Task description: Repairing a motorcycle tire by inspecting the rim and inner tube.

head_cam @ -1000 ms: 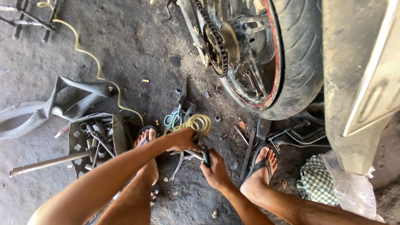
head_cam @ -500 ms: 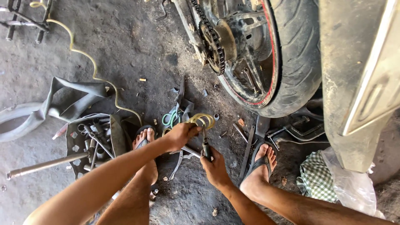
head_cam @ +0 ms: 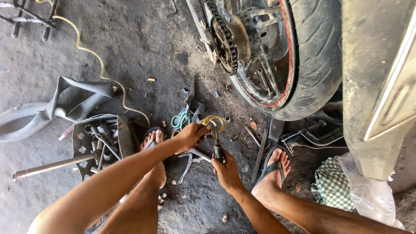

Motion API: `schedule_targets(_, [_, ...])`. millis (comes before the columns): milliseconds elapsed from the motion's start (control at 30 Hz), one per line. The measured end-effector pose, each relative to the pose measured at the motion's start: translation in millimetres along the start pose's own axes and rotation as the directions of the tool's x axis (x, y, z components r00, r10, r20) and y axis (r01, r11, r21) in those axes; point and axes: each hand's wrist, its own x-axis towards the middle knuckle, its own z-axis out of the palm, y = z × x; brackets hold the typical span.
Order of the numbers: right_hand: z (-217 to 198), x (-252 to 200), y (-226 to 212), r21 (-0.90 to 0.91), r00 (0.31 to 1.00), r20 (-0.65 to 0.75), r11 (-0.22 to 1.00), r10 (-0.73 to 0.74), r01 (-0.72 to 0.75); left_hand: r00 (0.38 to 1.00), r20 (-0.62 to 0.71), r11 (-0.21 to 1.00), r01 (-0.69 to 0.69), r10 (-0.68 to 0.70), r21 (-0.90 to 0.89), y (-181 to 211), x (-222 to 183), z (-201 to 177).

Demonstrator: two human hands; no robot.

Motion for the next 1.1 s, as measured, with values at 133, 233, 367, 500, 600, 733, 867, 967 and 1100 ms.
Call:
schedule_targets(133, [6.4,2.3,3.4,-0.028,0.984,-0.169,0.998,0.053,-0.058,0.962,-0.008,0.943,-0.267,0.274,0.2,-3.5,5.6,-7.2])
schedule_targets(233, [12.5,0.8,-16.2,0.022,0.983,-0.177,0.998,0.053,-0.05,0.858,0.045,0.822,-0.503,0.511,0.266,-9.1,7.4,-11.4])
schedule_targets(367, [3.0,6.1,-16.3,-0.055,0.987,-0.159,0.998,0.003,-0.012,0.997,0.023,0.996,0.068,-0.067,-0.057,-16.9,35.0,-2.6])
schedule_targets(500, [1.6,6.2,-9.9,-0.022,0.984,-0.168,0.998,0.057,-0.062,0.999,0.016,0.993,-0.052,0.051,0.106,-20.0,38.9,-4.1])
schedule_targets(600, [4.1,5.8,-14.3,0.015,0.981,-0.177,0.997,0.084,-0.082,0.964,-0.01,0.928,-0.254,0.267,0.273,-14.3,31.8,-1.0])
schedule_targets(733, [-4.2,15.4,8.7,-0.071,0.981,-0.19,0.996,0.044,-0.058,0.981,-0.081,0.98,0.17,-0.179,-0.104,-26.8,58.1,16.0])
schedule_targets(867, [-4.2,14.1,4.7,-0.018,0.978,-0.203,0.999,0.036,-0.041,0.984,-0.084,0.988,0.154,-0.155,-0.017,-35.8,66.8,16.1])
schedule_targets(967, [-7.3,17.3,14.5,-0.032,0.977,-0.212,0.999,0.028,-0.036,0.988,-0.056,0.978,-0.133,0.143,0.16,-32.9,58.1,13.3])
schedule_targets(1100, [-11.8,21.3,26.8,-0.105,0.981,-0.193,0.994,-0.033,0.013,0.983,-0.086,0.981,0.148,-0.159,-0.126,-16.2,41.6,13.7])
